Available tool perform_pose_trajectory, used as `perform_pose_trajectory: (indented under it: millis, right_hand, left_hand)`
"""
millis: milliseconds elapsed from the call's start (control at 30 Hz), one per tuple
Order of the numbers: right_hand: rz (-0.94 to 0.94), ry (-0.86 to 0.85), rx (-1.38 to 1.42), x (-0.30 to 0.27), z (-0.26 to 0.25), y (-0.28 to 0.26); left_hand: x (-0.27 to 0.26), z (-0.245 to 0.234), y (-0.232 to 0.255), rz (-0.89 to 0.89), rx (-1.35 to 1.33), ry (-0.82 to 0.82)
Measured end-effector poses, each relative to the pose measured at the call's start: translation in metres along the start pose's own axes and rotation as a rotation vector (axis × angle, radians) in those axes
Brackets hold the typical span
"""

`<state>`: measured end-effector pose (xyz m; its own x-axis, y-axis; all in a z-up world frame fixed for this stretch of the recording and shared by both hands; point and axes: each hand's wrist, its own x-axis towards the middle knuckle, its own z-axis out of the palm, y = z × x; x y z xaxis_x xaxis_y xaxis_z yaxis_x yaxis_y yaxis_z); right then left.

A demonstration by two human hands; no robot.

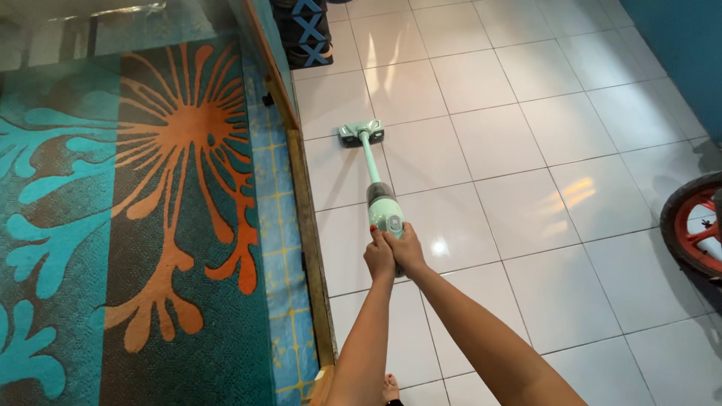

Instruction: The person vacuums a tiled floor by hand, moving the vacuum head across the surface while walking forward.

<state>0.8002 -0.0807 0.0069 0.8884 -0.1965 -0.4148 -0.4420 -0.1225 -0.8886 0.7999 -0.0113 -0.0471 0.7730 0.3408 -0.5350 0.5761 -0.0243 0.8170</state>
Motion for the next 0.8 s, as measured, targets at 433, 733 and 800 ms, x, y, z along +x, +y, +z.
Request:
perform_pose_trajectory:
  millis: [433, 733, 800]
  right_hand:
    - [-0.003, -0.072, 0.009, -0.072, -0.028, 0.044]
    - [0.01, -0.102, 0.064, -0.185, -0.062, 0.094]
    - [0.033, -0.12, 0.055, -0.209, -0.07, 0.106]
  left_hand:
    - [-0.075, -0.005, -0.062, -0.053, -0.067, -0.08]
    - [-0.195, -0.036, -0.104, -0.054, 0.014, -0.019]
    - [-0.222, -0.043, -0.115, -0.038, 0.024, -0.014]
